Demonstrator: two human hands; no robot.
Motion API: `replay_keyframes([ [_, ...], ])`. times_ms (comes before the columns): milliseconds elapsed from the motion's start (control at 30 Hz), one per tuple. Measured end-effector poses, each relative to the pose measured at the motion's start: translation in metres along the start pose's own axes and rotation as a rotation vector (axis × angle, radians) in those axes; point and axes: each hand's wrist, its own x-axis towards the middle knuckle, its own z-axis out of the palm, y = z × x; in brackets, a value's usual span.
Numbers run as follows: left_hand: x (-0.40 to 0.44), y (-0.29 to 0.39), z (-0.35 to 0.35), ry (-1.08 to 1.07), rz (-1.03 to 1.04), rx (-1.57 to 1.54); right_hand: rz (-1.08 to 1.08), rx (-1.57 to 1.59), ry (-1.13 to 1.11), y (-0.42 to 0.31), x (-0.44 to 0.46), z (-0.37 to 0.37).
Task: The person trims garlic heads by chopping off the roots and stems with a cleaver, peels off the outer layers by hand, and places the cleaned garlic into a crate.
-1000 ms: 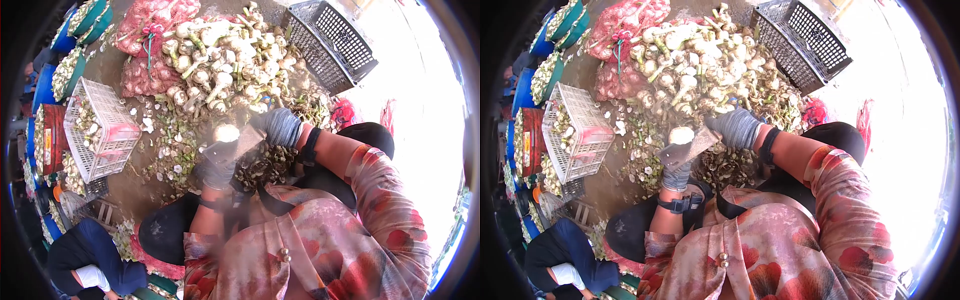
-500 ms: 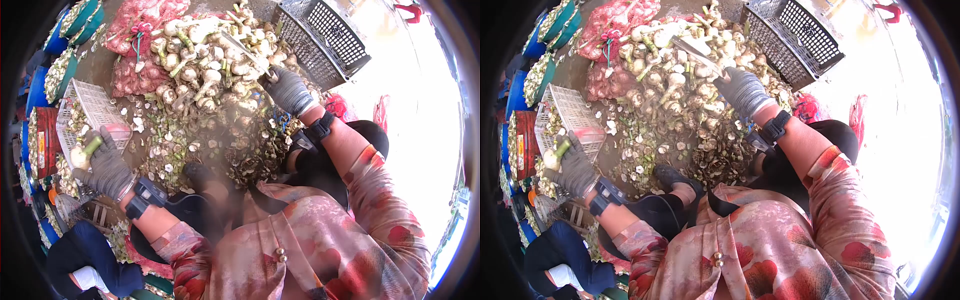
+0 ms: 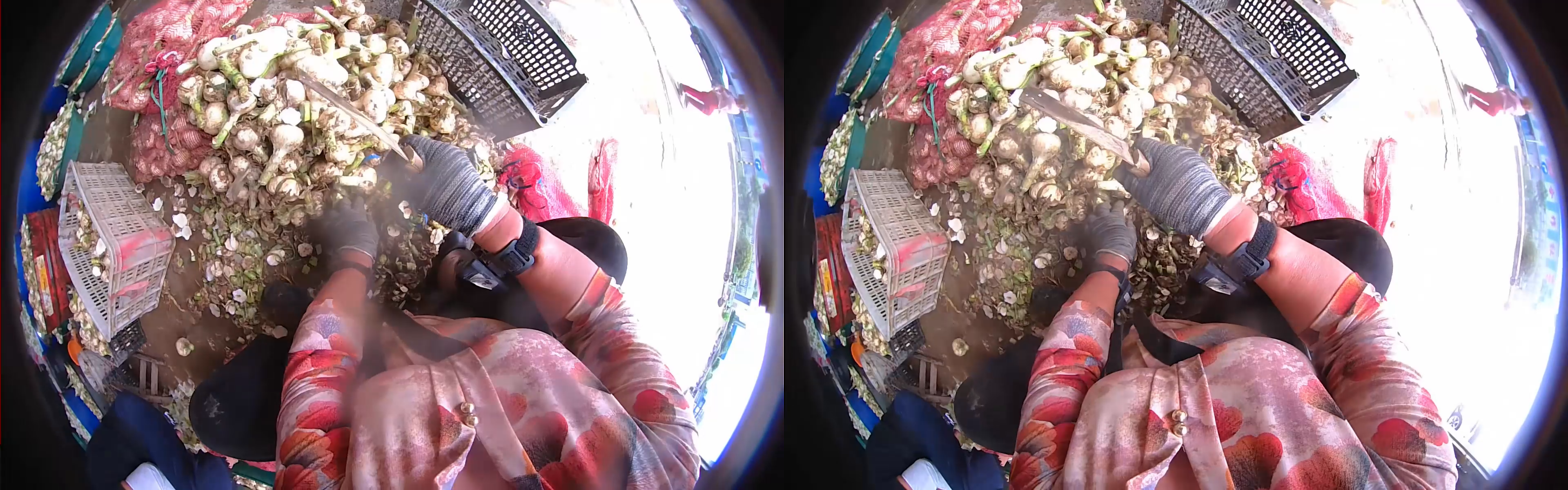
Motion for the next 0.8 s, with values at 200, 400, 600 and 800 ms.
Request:
replay_keyframes([
  [200, -0.011, -0.002, -0.027, -0.144, -0.001, 0.038, -0.032, -0.102, -0.153, 0.01, -0.003, 0.015],
  [400, -0.019, -0.053, -0.051, 0.022, 0.314, -0.121, -0.183, -0.455, -0.494, 0.011, -0.018, 0.042],
  [600, -0.044, -0.076, -0.125, 0.039, -0.23, -0.991, -0.022, -0.641, -0.67, 0.07, 0.025, 0.057],
  [800, -0.055, -0.054, -0.197, 0.139, -0.037, -0.501, -0.241, 0.14, -0.309, -0.029, -0.001, 0.073],
])
